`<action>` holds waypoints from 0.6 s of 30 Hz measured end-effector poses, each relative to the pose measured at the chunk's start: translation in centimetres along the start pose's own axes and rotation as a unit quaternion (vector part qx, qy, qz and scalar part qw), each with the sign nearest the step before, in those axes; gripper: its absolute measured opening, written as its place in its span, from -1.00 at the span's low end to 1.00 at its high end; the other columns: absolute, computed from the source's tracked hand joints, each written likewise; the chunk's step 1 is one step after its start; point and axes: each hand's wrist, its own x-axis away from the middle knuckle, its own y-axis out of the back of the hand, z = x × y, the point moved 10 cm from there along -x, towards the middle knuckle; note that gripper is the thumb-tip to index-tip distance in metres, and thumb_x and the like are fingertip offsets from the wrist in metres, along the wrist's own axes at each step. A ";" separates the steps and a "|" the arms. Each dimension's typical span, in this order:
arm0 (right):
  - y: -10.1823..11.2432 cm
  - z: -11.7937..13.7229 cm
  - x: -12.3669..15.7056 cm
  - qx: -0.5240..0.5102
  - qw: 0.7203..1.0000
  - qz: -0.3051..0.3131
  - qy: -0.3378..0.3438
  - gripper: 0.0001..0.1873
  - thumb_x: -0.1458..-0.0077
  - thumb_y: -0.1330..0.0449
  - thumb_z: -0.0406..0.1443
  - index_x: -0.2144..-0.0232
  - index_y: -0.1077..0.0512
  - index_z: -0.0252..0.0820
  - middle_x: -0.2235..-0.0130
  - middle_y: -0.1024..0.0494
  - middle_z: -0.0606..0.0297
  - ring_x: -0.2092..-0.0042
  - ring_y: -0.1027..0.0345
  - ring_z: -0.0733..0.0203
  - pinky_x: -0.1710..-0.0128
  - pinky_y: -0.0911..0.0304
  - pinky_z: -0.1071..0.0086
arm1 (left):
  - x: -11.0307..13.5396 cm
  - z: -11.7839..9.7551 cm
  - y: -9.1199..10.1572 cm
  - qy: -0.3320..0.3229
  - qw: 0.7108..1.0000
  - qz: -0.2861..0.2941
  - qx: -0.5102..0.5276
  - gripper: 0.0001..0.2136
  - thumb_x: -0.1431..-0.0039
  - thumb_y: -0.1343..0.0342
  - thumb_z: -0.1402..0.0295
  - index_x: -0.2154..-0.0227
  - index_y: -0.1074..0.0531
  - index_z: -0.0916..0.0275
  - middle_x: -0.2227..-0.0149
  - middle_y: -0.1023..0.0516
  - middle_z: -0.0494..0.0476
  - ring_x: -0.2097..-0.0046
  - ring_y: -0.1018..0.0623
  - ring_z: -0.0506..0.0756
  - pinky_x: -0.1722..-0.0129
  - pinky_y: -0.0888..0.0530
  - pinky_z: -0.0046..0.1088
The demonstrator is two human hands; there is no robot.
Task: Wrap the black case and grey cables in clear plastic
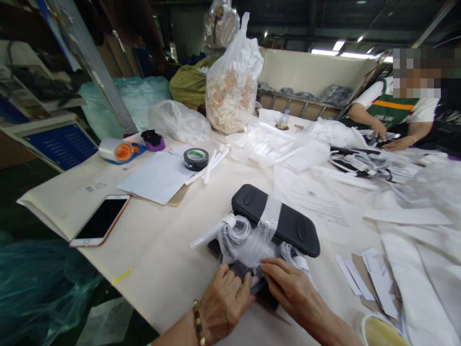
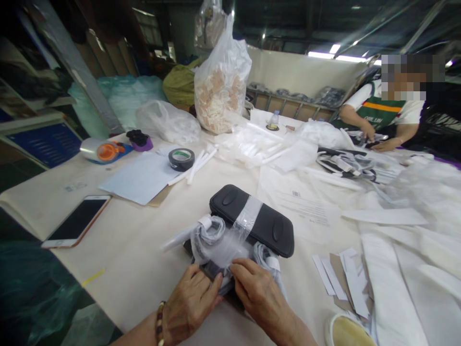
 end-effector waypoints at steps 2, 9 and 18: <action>0.0 0.1 0.1 -0.004 1.000 0.000 0.004 -0.72 -0.11 0.05 -0.48 0.18 -0.38 -0.24 0.17 -0.49 0.13 0.16 -0.40 0.28 0.18 -0.35 0.47 | -0.3 0.0 0.2 -0.002 1.000 -0.003 0.008 -0.80 -0.21 0.10 0.45 0.21 -0.33 0.48 0.51 -0.42 0.12 0.47 -0.41 0.07 0.38 -0.38 -0.25; -0.3 2.0 1.2 0.072 0.996 -0.016 0.044 -0.66 -0.08 0.04 -0.47 0.09 -0.33 -0.23 0.08 -0.43 0.05 0.05 -0.31 0.14 0.10 -0.32 0.27 | -1.2 0.2 -0.1 0.031 0.999 0.035 0.028 -0.75 -0.27 0.24 0.44 0.35 -0.32 0.38 0.54 -0.40 0.08 0.49 -0.37 0.05 0.33 -0.32 -0.25; -2.0 2.8 0.8 0.193 0.980 0.019 0.033 -0.89 -0.17 -0.03 -0.30 0.26 -0.33 -0.17 0.17 -0.41 0.29 0.14 -0.24 0.22 0.11 -0.21 0.31 | 1.0 0.1 -2.1 -0.037 0.998 -0.042 -0.008 -0.76 -0.19 0.24 0.59 0.52 -0.20 0.23 0.65 -0.28 -0.02 0.58 -0.30 0.06 0.39 -0.23 -0.33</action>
